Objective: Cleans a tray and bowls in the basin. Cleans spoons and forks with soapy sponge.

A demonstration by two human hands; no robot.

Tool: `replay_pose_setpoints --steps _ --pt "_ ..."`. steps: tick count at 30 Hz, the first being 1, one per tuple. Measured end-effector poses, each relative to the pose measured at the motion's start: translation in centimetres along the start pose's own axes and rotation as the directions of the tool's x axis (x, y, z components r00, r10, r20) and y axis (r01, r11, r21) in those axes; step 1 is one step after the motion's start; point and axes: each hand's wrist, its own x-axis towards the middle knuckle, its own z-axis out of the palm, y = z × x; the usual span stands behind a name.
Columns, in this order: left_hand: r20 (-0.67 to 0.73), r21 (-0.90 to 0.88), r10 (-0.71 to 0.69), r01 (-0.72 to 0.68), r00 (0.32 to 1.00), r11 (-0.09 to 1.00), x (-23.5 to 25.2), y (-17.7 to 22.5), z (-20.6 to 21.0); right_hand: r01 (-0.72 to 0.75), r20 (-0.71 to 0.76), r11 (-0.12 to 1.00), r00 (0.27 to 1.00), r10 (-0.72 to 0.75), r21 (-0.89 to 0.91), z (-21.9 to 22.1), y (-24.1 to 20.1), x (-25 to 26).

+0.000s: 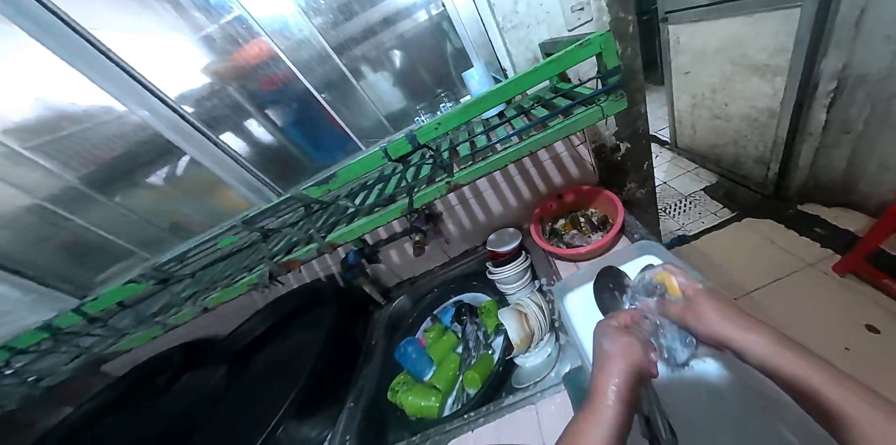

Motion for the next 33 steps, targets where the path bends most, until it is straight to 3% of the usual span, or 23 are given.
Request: replay_pose_setpoints --steps 1,3,6,8,10,13,15,17,20,24,28,31,33 --pt "-0.007 0.008 0.007 -0.007 1.0 1.0 -0.1 -0.2 -0.3 0.025 0.057 0.999 0.998 -0.024 -0.026 0.2 -0.2 -0.2" --pt "0.017 -0.018 0.006 -0.006 1.0 1.0 -0.6 -0.5 -0.7 0.051 0.027 0.996 0.998 -0.049 -0.079 0.1 0.0 0.2" --pt "0.061 -0.133 0.007 0.001 0.998 0.991 -1.1 -0.6 -1.0 0.078 -0.27 0.997 0.959 -0.081 -0.021 -1.1 0.7 1.4" --pt "0.089 -0.2 0.001 0.017 0.996 0.98 -1.7 -0.2 -1.4 0.052 -0.343 0.988 0.939 0.0 0.144 -2.3 0.3 1.8" --pt "0.149 -0.247 0.008 0.03 0.989 0.968 -2.2 -0.1 -1.8 -0.015 -0.227 0.973 0.972 0.068 0.228 -2.7 -0.4 1.2" --pt "0.232 -0.283 0.044 0.024 0.972 0.959 -2.7 0.1 -2.0 -0.007 -0.067 0.981 0.998 0.02 0.192 -2.5 -2.0 -0.3" --pt "0.245 -0.252 0.037 0.027 0.969 0.967 -2.6 0.3 -2.7 0.062 -0.203 0.971 0.979 -0.014 0.231 -3.0 -2.2 -0.7" --pt "0.199 -0.233 0.009 0.038 0.98 0.972 -2.1 0.2 -3.3 0.081 -0.391 0.937 0.918 0.062 0.34 -3.8 -1.9 -0.3" --pt "0.11 -0.304 -0.003 0.037 0.994 0.952 -0.9 0.3 -3.0 0.059 -0.45 0.888 0.876 0.174 0.457 -2.6 -2.5 -0.3" --pt "0.135 -0.277 0.022 0.016 0.991 0.961 0.0 0.5 -3.3 -0.024 -0.268 0.954 0.957 0.108 0.3 1.0 -3.0 -1.0" --pt "0.114 0.06 0.131 -0.138 0.985 0.989 0.5 1.1 -6.1 -0.064 0.021 0.998 0.998 0.064 0.012 -1.1 -4.0 -1.2" --pt "0.142 0.131 0.226 -0.245 0.964 0.961 0.8 2.9 -7.7 0.108 0.366 0.956 0.931 0.0 -0.274 -0.3 -6.1 -2.1" --pt "0.192 0.158 0.202 -0.233 0.96 0.959 1.0 3.8 -8.2 0.173 0.491 0.917 0.871 0.028 -0.359 1.9 -6.9 -1.7"
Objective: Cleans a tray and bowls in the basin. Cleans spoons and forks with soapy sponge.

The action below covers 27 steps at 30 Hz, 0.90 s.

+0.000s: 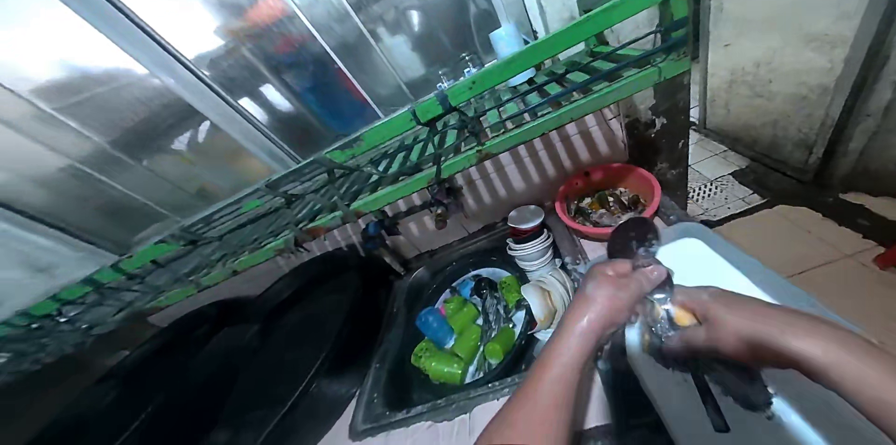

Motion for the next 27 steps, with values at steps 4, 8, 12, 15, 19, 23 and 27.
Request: replay_pose_setpoints --steps 4,8,12,15,19,23,27 --pt "-0.11 -0.142 0.025 -0.04 0.994 0.989 -0.1 -0.3 -3.0 0.065 0.085 0.996 0.994 -0.07 0.064 1.9 0.2 1.2" --pt "-0.432 0.053 0.074 -0.056 0.899 0.997 -0.1 -0.1 -10.9 0.014 0.026 0.999 1.0 -0.015 0.05 4.4 5.4 0.8" --pt "-0.46 0.576 0.011 0.289 0.888 0.765 2.1 -6.0 -19.3 -0.096 -0.176 0.99 0.981 0.078 -0.101 7.8 10.3 1.3" --pt "-0.471 0.693 -0.118 0.45 0.874 0.563 3.5 -13.1 -22.7 -0.113 -0.268 0.984 0.961 0.072 -0.14 8.7 10.9 1.9" --pt "-0.47 0.733 -0.286 0.55 0.835 0.4 3.0 -18.7 -24.3 -0.166 -0.33 0.966 0.939 0.093 -0.2 8.7 11.7 2.3" --pt "-0.422 0.762 -0.242 0.486 0.874 0.428 4.5 -15.8 -22.1 -0.302 -0.276 0.932 0.93 0.242 -0.201 8.8 11.5 2.8" --pt "-0.262 0.731 0.11 0.123 0.959 0.671 7.2 -8.5 -12.6 -0.321 -0.309 0.941 0.91 0.275 -0.108 9.0 11.1 3.1"
